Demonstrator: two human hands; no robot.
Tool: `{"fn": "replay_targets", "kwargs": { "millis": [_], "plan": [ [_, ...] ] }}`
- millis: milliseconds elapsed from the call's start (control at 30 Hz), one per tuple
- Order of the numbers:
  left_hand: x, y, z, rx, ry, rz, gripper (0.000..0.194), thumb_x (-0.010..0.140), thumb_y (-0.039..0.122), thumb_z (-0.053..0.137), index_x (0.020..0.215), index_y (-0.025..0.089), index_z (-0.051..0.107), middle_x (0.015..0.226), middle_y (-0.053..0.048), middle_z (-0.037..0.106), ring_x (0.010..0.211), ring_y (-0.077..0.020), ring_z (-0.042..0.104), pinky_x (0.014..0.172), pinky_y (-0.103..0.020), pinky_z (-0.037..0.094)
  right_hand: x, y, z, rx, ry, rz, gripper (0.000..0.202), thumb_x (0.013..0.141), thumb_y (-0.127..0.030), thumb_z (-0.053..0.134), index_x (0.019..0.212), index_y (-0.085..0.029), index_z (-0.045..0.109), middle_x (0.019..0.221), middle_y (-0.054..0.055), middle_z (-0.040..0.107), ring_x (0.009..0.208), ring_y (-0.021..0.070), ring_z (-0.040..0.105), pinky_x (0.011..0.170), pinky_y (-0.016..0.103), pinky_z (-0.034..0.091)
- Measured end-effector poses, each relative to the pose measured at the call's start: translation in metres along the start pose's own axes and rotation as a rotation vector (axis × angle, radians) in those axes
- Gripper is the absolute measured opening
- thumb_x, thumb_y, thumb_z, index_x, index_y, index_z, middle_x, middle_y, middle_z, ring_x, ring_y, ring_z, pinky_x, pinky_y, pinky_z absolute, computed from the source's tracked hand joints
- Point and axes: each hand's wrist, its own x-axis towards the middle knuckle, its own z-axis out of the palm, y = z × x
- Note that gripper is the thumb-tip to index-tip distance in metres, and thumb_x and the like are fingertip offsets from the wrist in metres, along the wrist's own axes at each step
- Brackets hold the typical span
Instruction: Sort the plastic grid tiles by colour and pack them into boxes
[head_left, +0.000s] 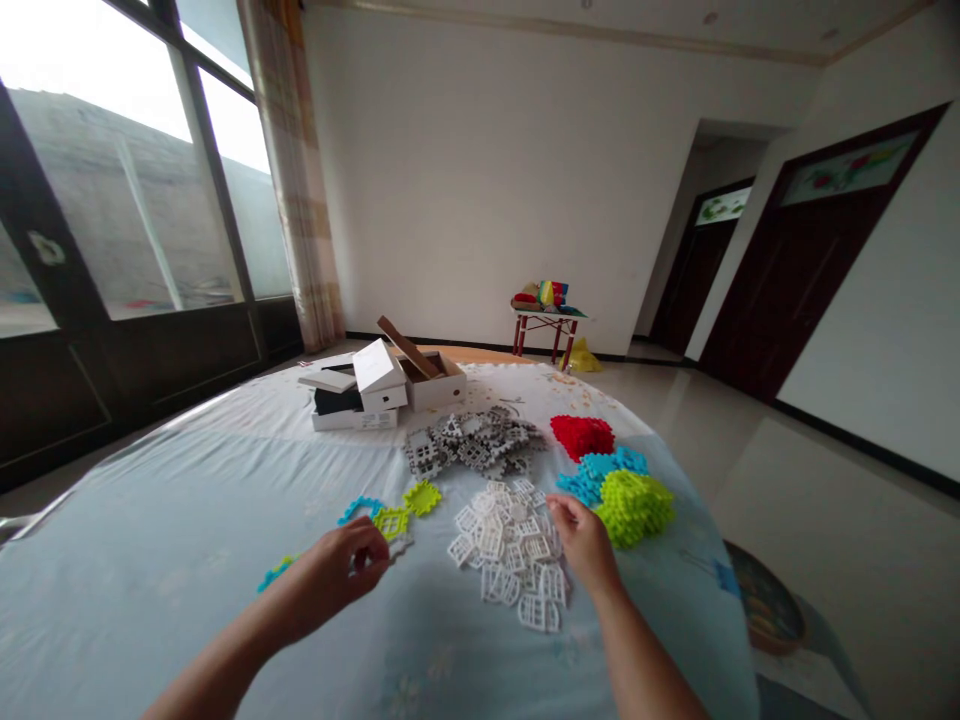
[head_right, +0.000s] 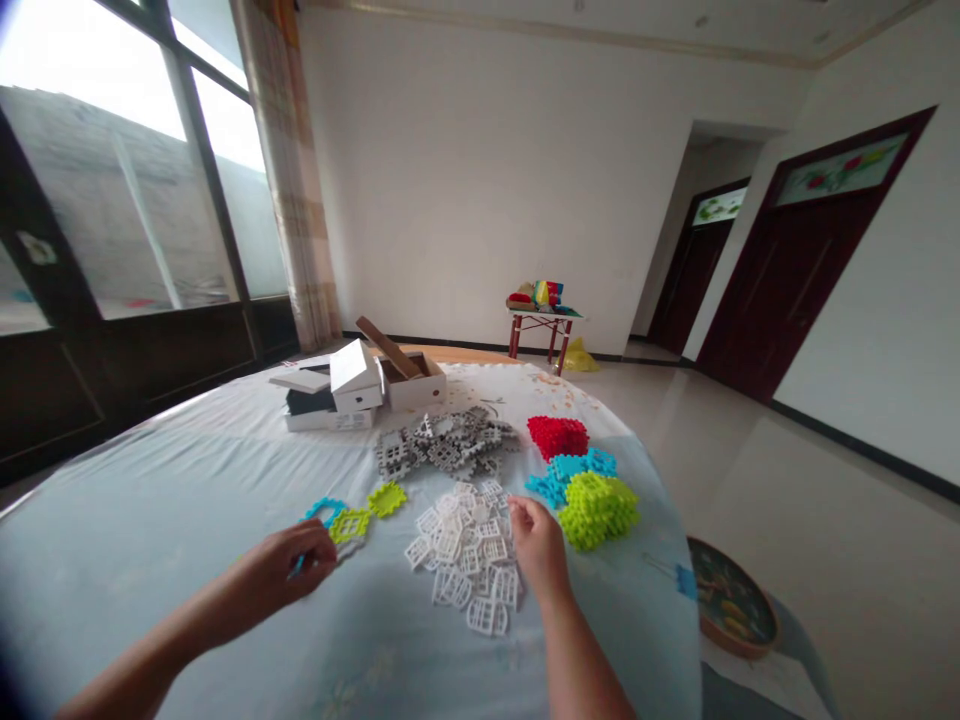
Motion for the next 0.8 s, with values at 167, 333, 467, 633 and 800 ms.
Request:
{"fn": "replay_targets", "kwargs": {
  "millis": [167, 333, 467, 633, 800],
  "plan": [
    [0.003, -0.001, -0.005, -0.452, 0.122, -0.116, 0.029, 0.076, 0.045, 0.051, 0.075, 0.017, 0.057, 0.062, 0.001, 0.051, 0.056, -0.0104, 0.043, 0.053, -0.023, 0.036, 0.0, 0.001, 0.002, 0.025, 0.014, -0.012, 0.035, 0.082, -0.039, 0.042, 0.091, -0.015, 0.066, 0.094, 0.011, 0.068, 0.088, 0.0211, 0.063, 0.079, 0.031, 0.05],
    [0.011, -0.001, -0.004, -1.131, 0.289, -0.325, 0.03, 0.065, 0.041, 0.068, 0.082, 0.017, 0.061, 0.064, 0.0, 0.058, 0.059, -0.0103, 0.052, 0.055, -0.021, 0.043, 0.001, 0.004, 0.005, 0.058, 0.01, 0.001, 0.033, 0.082, -0.04, 0.043, 0.092, -0.017, 0.066, 0.094, 0.011, 0.068, 0.088, 0.022, 0.063, 0.079, 0.033, 0.051],
    [0.03, -0.001, -0.001, -1.327, 0.394, -0.38, 0.029, 0.056, 0.03, 0.077, 0.078, 0.016, 0.063, 0.069, -0.001, 0.062, 0.066, -0.0109, 0.058, 0.063, -0.021, 0.048, -0.001, 0.006, 0.007, 0.052, 0.01, 0.027, 0.033, 0.082, -0.04, 0.043, 0.092, -0.018, 0.066, 0.095, 0.01, 0.068, 0.09, 0.0221, 0.063, 0.082, 0.034, 0.05],
    [0.084, -0.005, 0.0, -0.916, 0.42, -0.286, 0.033, 0.062, 0.043, 0.067, 0.075, 0.015, 0.06, 0.067, -0.003, 0.063, 0.066, -0.0144, 0.061, 0.063, -0.027, 0.05, -0.001, 0.007, 0.009, 0.056, -0.007, 0.037, 0.032, 0.082, -0.04, 0.044, 0.092, -0.019, 0.066, 0.095, 0.009, 0.068, 0.09, 0.0217, 0.063, 0.083, 0.033, 0.049],
    [0.16, -0.016, 0.003, -0.557, 0.504, -0.159, 0.035, 0.071, 0.046, 0.052, 0.084, 0.013, 0.058, 0.069, -0.004, 0.062, 0.066, -0.0154, 0.061, 0.06, -0.028, 0.049, 0.0, 0.007, 0.008, 0.049, -0.005, 0.043, 0.032, 0.082, -0.039, 0.044, 0.091, -0.018, 0.066, 0.093, 0.009, 0.068, 0.089, 0.0216, 0.063, 0.082, 0.033, 0.049]
  ]
}}
